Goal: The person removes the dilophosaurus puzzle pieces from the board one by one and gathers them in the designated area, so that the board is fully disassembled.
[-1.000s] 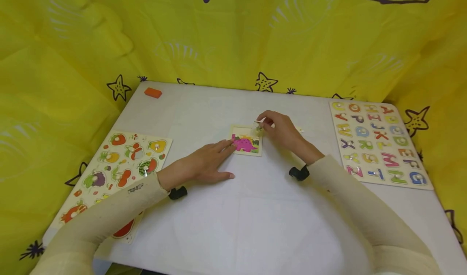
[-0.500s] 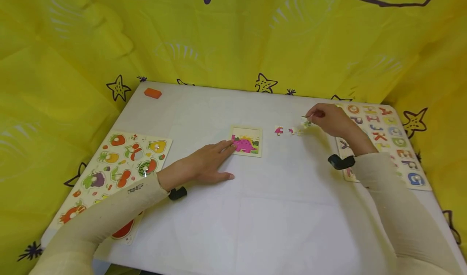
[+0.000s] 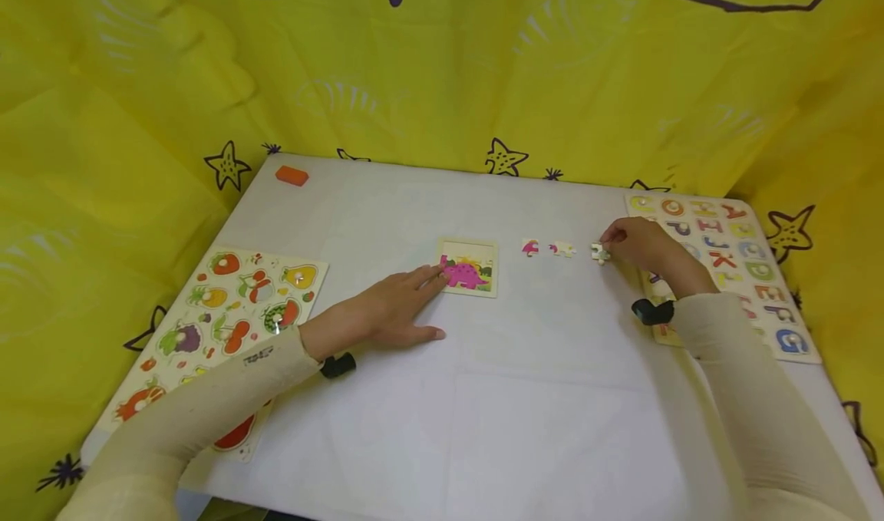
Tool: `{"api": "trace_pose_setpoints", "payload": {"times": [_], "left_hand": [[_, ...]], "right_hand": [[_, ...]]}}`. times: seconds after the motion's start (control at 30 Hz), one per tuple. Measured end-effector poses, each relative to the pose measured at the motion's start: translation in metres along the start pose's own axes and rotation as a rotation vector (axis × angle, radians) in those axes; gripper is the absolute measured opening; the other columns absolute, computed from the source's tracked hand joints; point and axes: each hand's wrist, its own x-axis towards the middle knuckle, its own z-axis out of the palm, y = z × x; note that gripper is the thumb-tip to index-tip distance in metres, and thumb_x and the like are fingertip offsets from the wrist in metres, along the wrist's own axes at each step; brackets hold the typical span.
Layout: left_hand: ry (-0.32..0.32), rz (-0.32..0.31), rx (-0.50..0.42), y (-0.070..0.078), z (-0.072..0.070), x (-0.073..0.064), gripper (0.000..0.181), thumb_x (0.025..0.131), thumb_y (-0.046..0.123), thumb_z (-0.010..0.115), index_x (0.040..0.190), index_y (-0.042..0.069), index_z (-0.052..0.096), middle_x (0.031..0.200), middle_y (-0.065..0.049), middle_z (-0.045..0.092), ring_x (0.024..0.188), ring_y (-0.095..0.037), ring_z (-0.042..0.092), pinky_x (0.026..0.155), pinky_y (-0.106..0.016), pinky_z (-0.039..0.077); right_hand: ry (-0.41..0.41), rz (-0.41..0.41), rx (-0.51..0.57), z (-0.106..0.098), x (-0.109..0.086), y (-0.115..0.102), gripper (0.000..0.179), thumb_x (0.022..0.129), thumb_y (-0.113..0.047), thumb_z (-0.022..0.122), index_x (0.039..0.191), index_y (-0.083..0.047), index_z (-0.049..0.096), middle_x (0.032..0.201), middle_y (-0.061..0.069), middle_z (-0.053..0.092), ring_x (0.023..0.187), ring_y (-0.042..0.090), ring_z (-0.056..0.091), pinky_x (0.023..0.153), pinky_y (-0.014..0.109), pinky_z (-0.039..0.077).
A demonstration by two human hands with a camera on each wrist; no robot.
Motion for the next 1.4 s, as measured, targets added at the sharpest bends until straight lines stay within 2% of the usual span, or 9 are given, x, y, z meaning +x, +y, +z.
{"api": "trace_pose_setpoints", "payload": {"times": [0.13,0.3,0.5,0.6,0.77,0.93,1.07,1.23,1.4], "left_hand": [[0.007,0.007,-0.002,0.0,0.0,0.0,0.096,0.1,0.067,0.055,0.17,0.011,0.02,0.177,-0.01,0.018,0.163,-0.03,0.019,0.13,-0.048,0.025],[0.006,0.006,-0.007,-0.001,0.0,0.001,0.096,0.1,0.067,0.055,0.17,0.011,0.02,0.177,-0.009,0.018,0.163,-0.03,0.019,0.13,-0.048,0.025],[-0.002,0.002,-0.006,0.0,-0.001,0.0,0.096,0.1,0.067,0.055,0.17,0.011,0.02,0.176,-0.01,0.019,0.163,-0.03,0.019,0.13,-0.048,0.025],[-0.005,-0.001,0.004,0.001,-0.002,-0.001,0.096,0.1,0.068,0.055,0.17,0.011,0.021,0.176,-0.011,0.02,0.163,-0.029,0.02,0.13,-0.048,0.026],[-0.002,-0.004,0.01,0.002,-0.003,-0.001,0.096,0.1,0.068,0.056,0.17,0.011,0.022,0.176,-0.011,0.02,0.162,-0.027,0.02,0.129,-0.047,0.026],[0.001,-0.008,0.007,0.002,-0.002,0.0,0.096,0.1,0.068,0.056,0.17,0.012,0.022,0.176,-0.01,0.02,0.162,-0.026,0.02,0.129,-0.047,0.027],[0.001,-0.015,-0.005,0.001,-0.002,0.0,0.096,0.099,0.068,0.057,0.17,0.013,0.022,0.175,-0.009,0.021,0.162,-0.025,0.022,0.129,-0.047,0.027],[0.005,-0.01,-0.003,0.0,-0.001,0.001,0.096,0.099,0.069,0.057,0.17,0.015,0.023,0.175,-0.008,0.021,0.161,-0.025,0.024,0.128,-0.048,0.028],[0.014,0.003,0.001,-0.001,-0.001,0.001,0.095,0.099,0.069,0.057,0.17,0.014,0.023,0.175,-0.008,0.021,0.159,-0.024,0.027,0.127,-0.048,0.03]], "right_hand": [[0.015,0.011,-0.002,0.005,0.0,0.003,0.029,0.107,-0.015,0.057,0.12,0.01,0.062,0.111,0.027,0.066,0.097,0.038,0.059,0.083,0.049,0.048],[0.053,-0.008,-0.002,0.01,0.001,0.005,0.025,0.106,-0.015,0.06,0.116,0.007,0.064,0.108,0.026,0.068,0.097,0.038,0.06,0.076,0.041,0.048],[0.169,-0.023,-0.008,0.012,-0.001,-0.004,0.026,0.106,-0.018,0.059,0.115,0.006,0.063,0.11,0.029,0.064,0.098,0.041,0.059,0.082,0.052,0.047],[0.213,-0.038,0.0,0.009,-0.002,-0.023,0.03,0.109,-0.022,0.057,0.118,0.005,0.064,0.113,0.028,0.064,0.099,0.041,0.058,0.082,0.052,0.046],[0.23,-0.098,0.032,0.014,-0.001,-0.073,0.03,0.109,-0.022,0.058,0.12,0.005,0.066,0.116,0.027,0.063,0.102,0.039,0.057,0.083,0.051,0.047],[0.263,-0.2,0.05,0.044,0.008,-0.118,0.028,0.106,-0.016,0.062,0.125,0.006,0.065,0.126,0.029,0.056,0.104,0.039,0.058,0.088,0.051,0.049],[0.205,-0.238,0.086,0.074,0.018,-0.147,0.031,0.106,-0.013,0.063,0.132,0.004,0.062,0.132,0.025,0.054,0.104,0.036,0.058,0.09,0.047,0.052],[0.133,-0.277,0.158,0.103,0.027,-0.172,0.035,0.105,-0.009,0.064,0.138,0.001,0.06,0.136,0.021,0.053,0.1,0.029,0.061,0.085,0.037,0.055],[0.127,-0.359,0.159,0.117,0.033,-0.182,0.035,0.102,-0.002,0.065,0.137,0.003,0.06,0.132,0.021,0.056,0.092,0.026,0.06,0.081,0.034,0.054]]}}
